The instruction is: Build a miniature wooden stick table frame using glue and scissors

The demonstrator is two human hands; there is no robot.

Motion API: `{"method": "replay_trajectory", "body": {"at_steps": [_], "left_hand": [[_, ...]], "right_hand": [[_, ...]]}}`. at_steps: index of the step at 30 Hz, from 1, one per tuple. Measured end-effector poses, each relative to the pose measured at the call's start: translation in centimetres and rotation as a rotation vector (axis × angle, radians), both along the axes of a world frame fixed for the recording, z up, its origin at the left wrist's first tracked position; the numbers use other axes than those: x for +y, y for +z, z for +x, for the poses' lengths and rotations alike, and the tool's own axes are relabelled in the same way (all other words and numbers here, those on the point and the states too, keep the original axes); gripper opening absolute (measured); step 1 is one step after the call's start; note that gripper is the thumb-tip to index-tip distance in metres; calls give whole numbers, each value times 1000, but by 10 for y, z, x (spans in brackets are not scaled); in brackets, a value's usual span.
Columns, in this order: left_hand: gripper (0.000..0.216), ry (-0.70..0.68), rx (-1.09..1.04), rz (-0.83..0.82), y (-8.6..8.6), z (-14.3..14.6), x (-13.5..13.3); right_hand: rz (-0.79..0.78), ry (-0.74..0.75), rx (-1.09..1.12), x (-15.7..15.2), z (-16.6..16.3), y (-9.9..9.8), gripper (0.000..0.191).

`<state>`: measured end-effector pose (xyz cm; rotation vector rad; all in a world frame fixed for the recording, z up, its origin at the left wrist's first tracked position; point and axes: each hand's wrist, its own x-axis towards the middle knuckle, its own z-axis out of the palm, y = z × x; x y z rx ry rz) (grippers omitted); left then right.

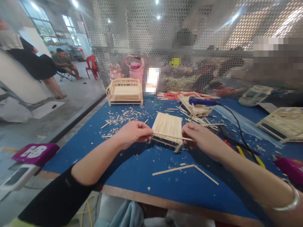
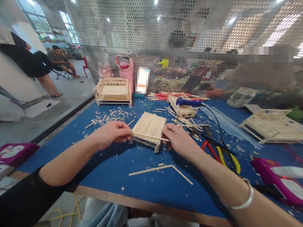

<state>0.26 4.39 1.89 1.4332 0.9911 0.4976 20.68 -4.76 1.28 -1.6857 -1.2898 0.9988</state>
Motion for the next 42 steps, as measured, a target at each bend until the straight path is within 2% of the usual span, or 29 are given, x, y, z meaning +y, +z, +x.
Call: {"method": "replay_trajectory", "body": {"at_steps": [3,6,9,12,21,29,35,38,42], "left_hand": [[16,113,48,68,-1,-8,-29],[18,248,54,94,-8,-11,-53],[19,373,40,138,-15,-5,-65],[19,438,30,192,-21,1,-69],[20,455,66,308,-31,-3,-77],[20,477,243,596,-35,-2,-80],[18,485,294,644,-32,-1,-81],[19,480,282,619,-30,-1,-81],[18,475,275,620,-29,-1,-79]], "right_hand": [[25,111,2,2,3,2,25],[188,137,-248,-9,5,-4,27],[395,193,-448,-22,7,-11,20],[484,264,-492,-27,8,-15,18],[502,241,-457,-25,9,-22,21],[503,230,-439,-24,9,-21,20],[469,245,-439,-23,8,-21,20],[417,194,-356,-23,7,-22,18],[286,146,-103,-21,5,-23,21]]}}
